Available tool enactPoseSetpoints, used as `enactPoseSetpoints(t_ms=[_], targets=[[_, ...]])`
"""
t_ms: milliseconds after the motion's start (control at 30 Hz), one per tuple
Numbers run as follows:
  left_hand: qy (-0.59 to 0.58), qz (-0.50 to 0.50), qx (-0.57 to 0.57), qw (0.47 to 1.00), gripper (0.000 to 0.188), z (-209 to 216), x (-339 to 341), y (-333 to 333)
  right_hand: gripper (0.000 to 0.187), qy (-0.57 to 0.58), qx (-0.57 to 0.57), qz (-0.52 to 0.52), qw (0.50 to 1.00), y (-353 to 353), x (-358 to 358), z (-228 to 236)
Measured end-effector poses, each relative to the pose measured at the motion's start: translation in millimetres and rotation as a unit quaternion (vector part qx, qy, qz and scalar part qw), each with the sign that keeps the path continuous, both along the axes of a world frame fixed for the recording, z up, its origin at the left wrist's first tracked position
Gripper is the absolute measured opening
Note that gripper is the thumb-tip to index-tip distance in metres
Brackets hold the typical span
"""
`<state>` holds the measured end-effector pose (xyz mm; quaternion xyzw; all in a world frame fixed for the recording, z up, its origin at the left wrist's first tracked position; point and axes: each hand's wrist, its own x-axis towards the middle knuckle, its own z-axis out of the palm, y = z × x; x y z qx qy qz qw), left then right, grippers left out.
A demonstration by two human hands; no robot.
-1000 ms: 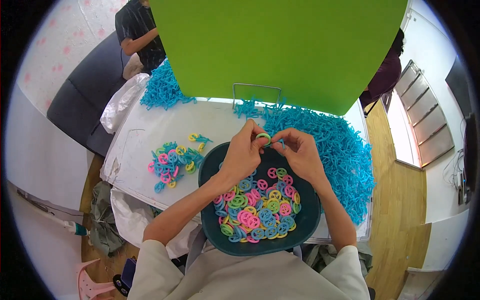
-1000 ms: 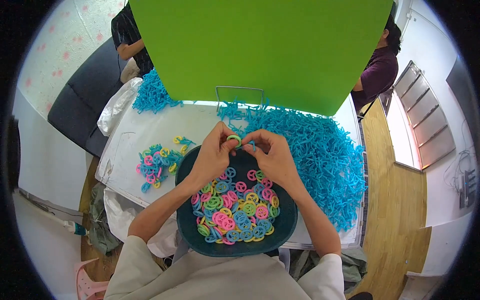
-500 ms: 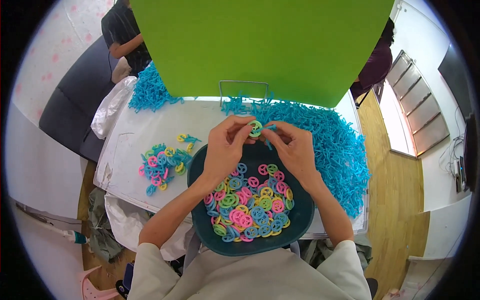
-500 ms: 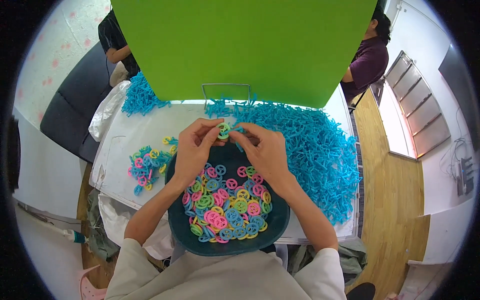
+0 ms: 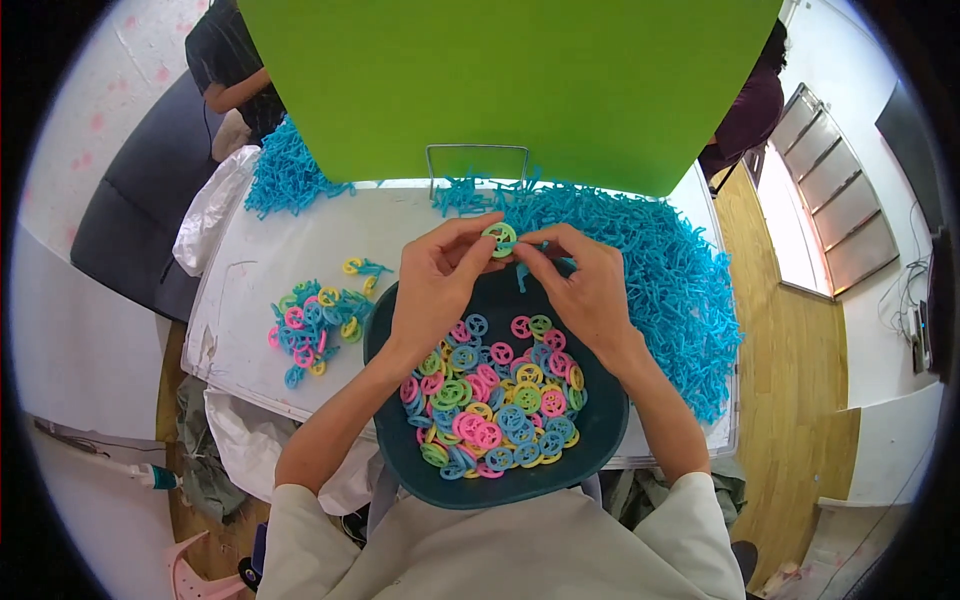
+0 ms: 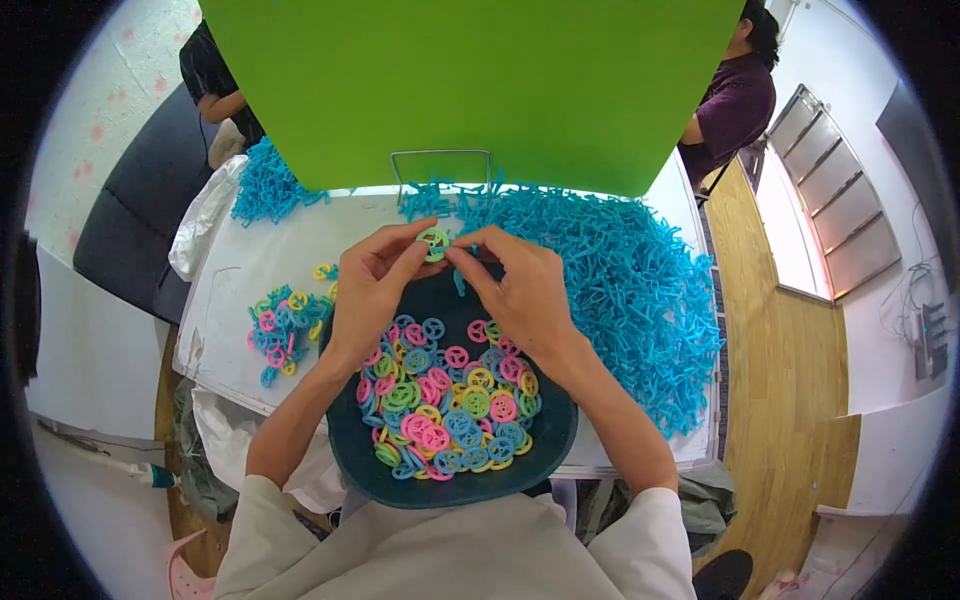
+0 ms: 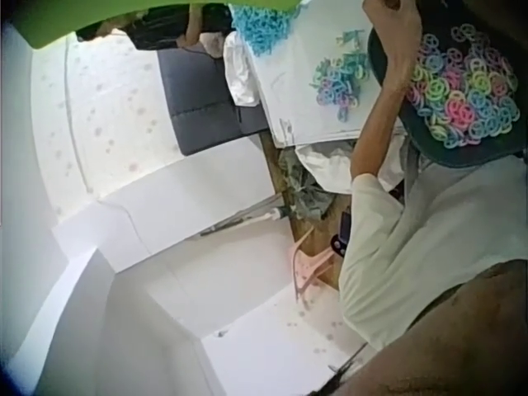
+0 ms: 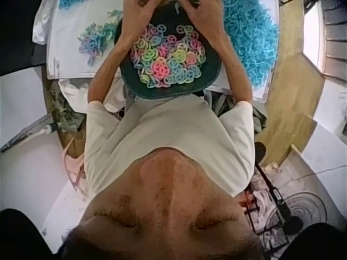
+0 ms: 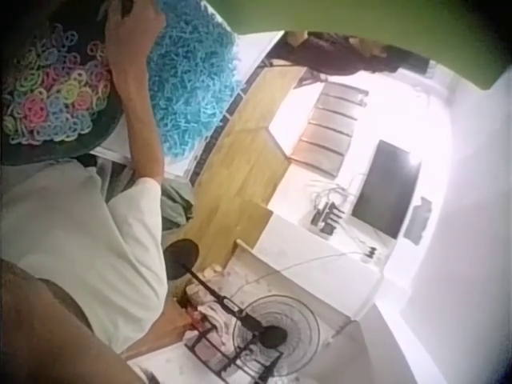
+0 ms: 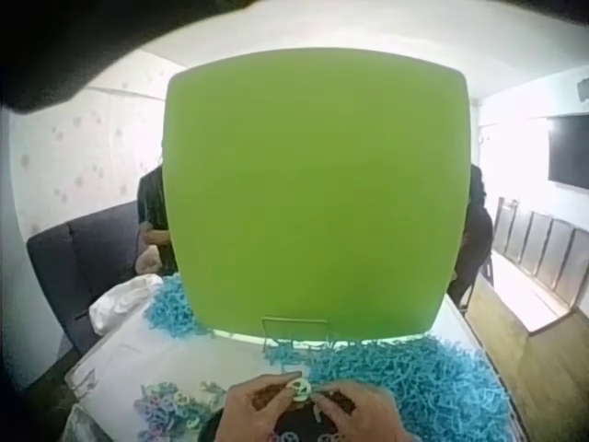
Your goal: Hanging colorful smiley-face rubber rings from a bowl onto a small blue plastic rack.
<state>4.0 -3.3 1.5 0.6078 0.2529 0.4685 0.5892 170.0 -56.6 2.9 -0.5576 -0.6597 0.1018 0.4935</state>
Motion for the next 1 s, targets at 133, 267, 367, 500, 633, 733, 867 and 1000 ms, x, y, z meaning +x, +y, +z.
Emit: enactPoseSetpoints(t_ms=[133,267,367,500,633,733,867,1000], targets=[[-0.01,-0.014,-0.035,0.999,0.028,2.7,-1.9,-2.2,0.011,0.071,-0.013,0.013,0.997,-2.0,-4.0,-1.2],[-0.034,-0.028,-0.055,0.998,0.028,3.8,0.4,-4.8,0.011,0.144,-0.049,0.011,0.988,-3.9,-5.1,1.4],[-0.03,-0.017,-0.043,0.998,0.028,0.9,1.1,-5.0,0.011,0.15,-0.051,0.01,0.987,-2.6,-5.3,-2.1],[0.054,0.032,0.002,0.998,0.027,-6.3,0.6,-4.8,0.011,0.077,-0.045,-0.003,0.996,-4.3,-5.6,-1.4],[0.074,0.021,-0.017,0.997,0.027,-0.8,-2.2,-4.8,0.012,-0.002,0.011,-0.006,1.0,-3.1,-2.2,-0.3],[-0.013,-0.025,-0.091,0.995,0.026,-4.5,-7.7,7.3,0.015,0.024,0.029,0.068,0.997,-0.4,-3.4,0.8],[-0.002,-0.061,-0.192,0.979,0.028,-5.9,-12.0,16.1,0.019,0.271,-0.129,0.211,0.93,-2.8,-9.6,4.0],[0.056,-0.056,-0.232,0.97,0.023,-9.2,-8.6,15.1,0.018,-0.002,-0.072,0.17,0.983,-2.6,0.6,9.5]])
